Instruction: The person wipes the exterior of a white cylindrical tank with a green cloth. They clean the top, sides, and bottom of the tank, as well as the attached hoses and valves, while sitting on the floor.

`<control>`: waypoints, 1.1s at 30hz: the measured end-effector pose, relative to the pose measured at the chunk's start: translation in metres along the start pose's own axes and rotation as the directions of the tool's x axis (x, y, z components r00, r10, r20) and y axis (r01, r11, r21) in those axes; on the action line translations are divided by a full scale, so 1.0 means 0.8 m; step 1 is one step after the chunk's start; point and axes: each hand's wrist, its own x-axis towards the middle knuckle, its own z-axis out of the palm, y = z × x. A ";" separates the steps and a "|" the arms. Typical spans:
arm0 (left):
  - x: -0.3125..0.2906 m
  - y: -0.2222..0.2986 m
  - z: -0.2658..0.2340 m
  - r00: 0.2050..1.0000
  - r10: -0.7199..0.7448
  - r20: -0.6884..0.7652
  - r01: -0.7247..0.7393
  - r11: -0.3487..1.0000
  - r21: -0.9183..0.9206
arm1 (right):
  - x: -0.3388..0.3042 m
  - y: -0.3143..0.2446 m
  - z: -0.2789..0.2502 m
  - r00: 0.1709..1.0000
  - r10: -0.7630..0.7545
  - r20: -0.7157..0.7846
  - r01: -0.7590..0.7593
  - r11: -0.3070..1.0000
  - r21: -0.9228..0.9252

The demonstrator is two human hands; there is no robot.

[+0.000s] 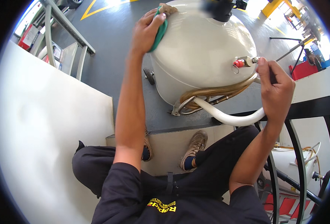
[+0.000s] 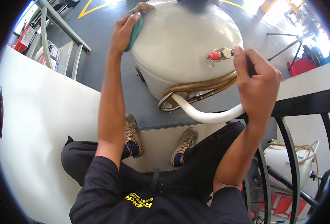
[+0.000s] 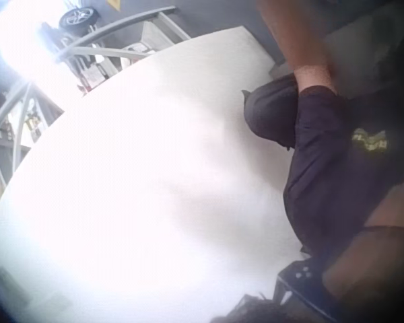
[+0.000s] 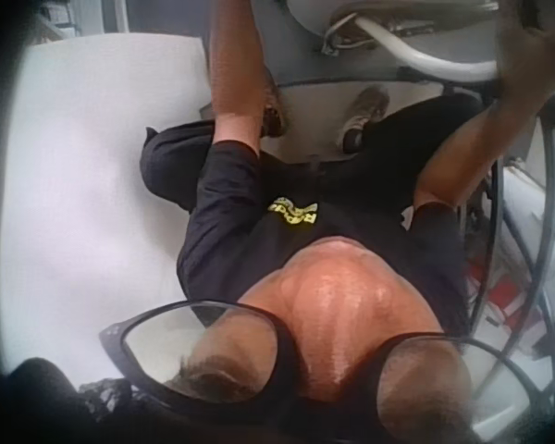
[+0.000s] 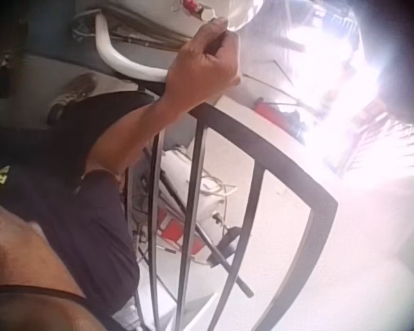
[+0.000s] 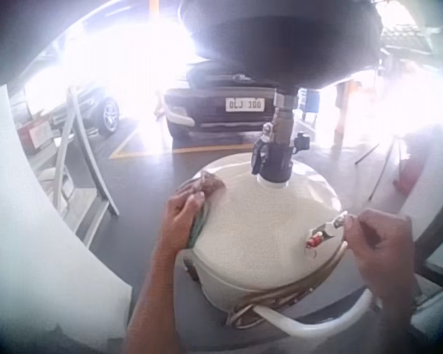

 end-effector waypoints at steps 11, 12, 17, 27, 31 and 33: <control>-0.136 0.062 0.085 0.741 0.613 0.274 -0.659 0.584 0.474 | 0.005 -0.007 0.000 0.994 -0.013 0.109 0.011 1.000 0.015; -0.125 0.057 0.074 0.748 0.610 0.263 -0.654 0.606 0.453 | 0.005 -0.007 0.000 0.996 -0.007 0.092 0.004 1.000 0.026; -0.064 0.013 0.010 0.906 0.423 0.009 -0.400 0.849 0.346 | -0.001 -0.026 -0.003 0.995 0.023 0.100 -0.026 0.999 0.030; -0.099 0.056 0.046 0.926 0.368 0.087 -0.370 0.837 0.403 | 0.006 -0.011 -0.003 0.985 -0.006 0.175 0.004 1.000 0.011; -0.098 0.052 0.049 0.933 0.356 0.050 -0.326 0.781 0.532 | 0.002 -0.014 0.001 0.990 -0.021 0.141 0.018 1.000 0.025; -0.129 0.086 0.081 0.890 0.430 0.153 -0.416 0.627 0.658 | 0.004 -0.012 0.009 0.989 -0.069 0.129 0.068 0.998 0.015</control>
